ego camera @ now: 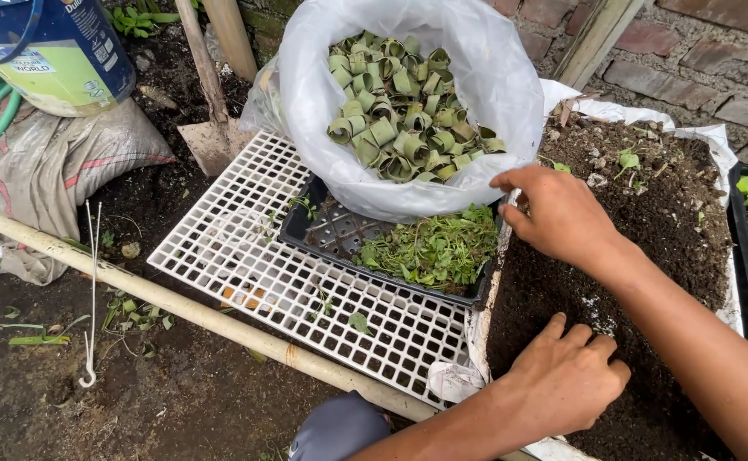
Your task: Wrapping small seedlings in leaf segments and planting them into a tray filled with soil
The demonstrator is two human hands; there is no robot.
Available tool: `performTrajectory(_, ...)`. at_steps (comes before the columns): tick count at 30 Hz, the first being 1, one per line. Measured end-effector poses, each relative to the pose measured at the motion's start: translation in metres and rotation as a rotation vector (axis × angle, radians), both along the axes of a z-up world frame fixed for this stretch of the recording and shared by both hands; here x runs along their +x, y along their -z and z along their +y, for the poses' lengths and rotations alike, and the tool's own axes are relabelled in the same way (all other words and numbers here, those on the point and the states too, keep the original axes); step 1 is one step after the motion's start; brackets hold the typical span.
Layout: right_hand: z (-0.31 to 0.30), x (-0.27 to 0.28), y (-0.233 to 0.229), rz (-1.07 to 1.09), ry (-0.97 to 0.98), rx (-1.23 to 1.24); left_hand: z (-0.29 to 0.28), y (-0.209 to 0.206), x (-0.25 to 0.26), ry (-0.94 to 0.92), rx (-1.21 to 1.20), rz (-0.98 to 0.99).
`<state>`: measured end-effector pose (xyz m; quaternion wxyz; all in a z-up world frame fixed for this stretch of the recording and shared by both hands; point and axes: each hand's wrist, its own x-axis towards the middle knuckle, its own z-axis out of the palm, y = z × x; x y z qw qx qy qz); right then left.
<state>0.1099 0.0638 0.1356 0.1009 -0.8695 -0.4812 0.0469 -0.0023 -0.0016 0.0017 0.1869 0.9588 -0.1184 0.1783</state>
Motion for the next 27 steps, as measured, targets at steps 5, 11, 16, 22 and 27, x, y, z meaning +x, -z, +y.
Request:
performTrajectory(5,0.012,-0.024,0.010,-0.096,-0.382,0.194,-0.004,0.007,0.003,-0.039,0.012,-0.038)
performTrajectory(11,0.061,-0.045,0.054,-0.540,-0.629,-0.180,-0.004,0.013,0.008,0.025,-0.079,-0.151)
performTrajectory(16,0.056,-0.045,0.030,-0.579,-0.636,0.096,-0.001,-0.002,-0.004,0.006,-0.139,-0.131)
performTrajectory(22,0.043,-0.050,-0.043,-0.057,-0.477,0.355,0.007,-0.003,-0.002,0.042,-0.121,-0.023)
performTrajectory(27,0.024,-0.027,-0.045,0.425,-0.279,0.425,0.032,-0.019,-0.002,-0.053,-0.204,-0.177)
